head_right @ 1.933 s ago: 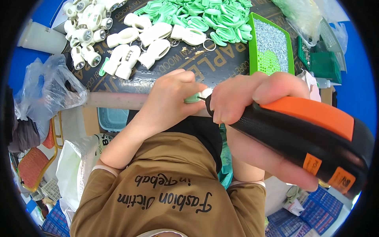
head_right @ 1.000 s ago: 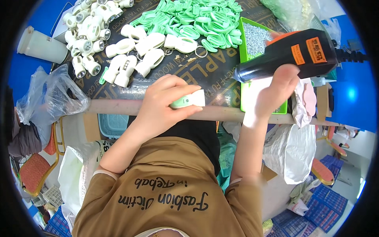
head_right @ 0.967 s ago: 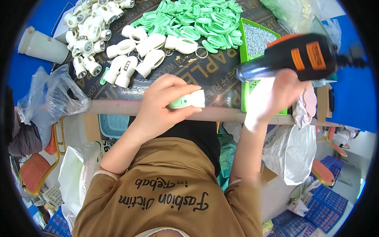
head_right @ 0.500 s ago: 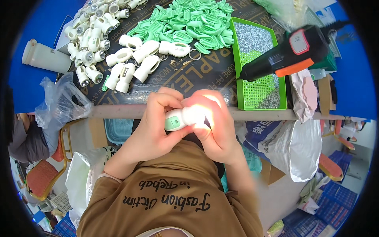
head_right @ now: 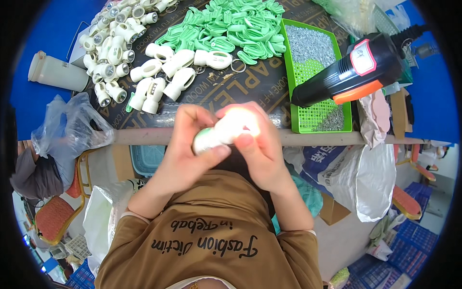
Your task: Assembling small plastic flashlights using an electric screwdriver.
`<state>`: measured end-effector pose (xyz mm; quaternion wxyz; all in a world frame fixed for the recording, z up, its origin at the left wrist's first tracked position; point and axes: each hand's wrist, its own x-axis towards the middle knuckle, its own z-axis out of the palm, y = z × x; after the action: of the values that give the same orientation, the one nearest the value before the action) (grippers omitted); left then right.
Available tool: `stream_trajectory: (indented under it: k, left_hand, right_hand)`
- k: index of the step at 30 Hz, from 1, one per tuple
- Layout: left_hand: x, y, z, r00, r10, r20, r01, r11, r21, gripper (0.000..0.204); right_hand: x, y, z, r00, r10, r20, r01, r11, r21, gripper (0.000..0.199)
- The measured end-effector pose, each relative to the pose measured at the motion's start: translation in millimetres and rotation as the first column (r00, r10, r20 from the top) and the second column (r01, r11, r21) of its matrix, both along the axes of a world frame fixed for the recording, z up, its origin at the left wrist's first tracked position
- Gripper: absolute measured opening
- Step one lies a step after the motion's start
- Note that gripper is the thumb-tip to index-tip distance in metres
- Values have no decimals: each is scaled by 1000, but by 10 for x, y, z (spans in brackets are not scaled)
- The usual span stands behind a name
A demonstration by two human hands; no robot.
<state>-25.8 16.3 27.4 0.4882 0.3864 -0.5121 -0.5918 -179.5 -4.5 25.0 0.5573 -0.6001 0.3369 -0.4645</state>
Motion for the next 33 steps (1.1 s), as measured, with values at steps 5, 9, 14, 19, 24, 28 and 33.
stream_trajectory:
  k: [5,9,14,19,24,28,33]
  left_hand:
    - [81,-77,-85,564,-133,-815,559,787,259,37]
    - [53,-91,-175,377,-95,-921,676,709,203,43]
    - [6,-50,-200,352,-82,-932,666,722,188,46]
    - [23,-20,-159,446,-153,-882,602,780,169,51]
    - [34,-12,-34,835,-154,-529,341,898,277,50]
    - [91,-8,-106,749,-351,-562,487,867,108,37]
    - [148,54,-39,821,-358,-446,458,878,139,34]
  right_hand:
    - [-96,-128,-2,989,151,12,-149,986,-69,53]
    - [-78,-221,43,964,245,-103,-261,945,-195,47]
    - [-24,-138,42,978,194,-71,-204,964,-171,39]
    - [-39,-103,76,977,155,-144,-178,970,-165,37]
    - [-59,-80,52,992,74,-99,-92,976,-196,35]
    - [-140,-69,-25,997,77,-31,-82,981,-179,51]
    - [-147,-78,1,988,116,-107,-136,970,-202,57]
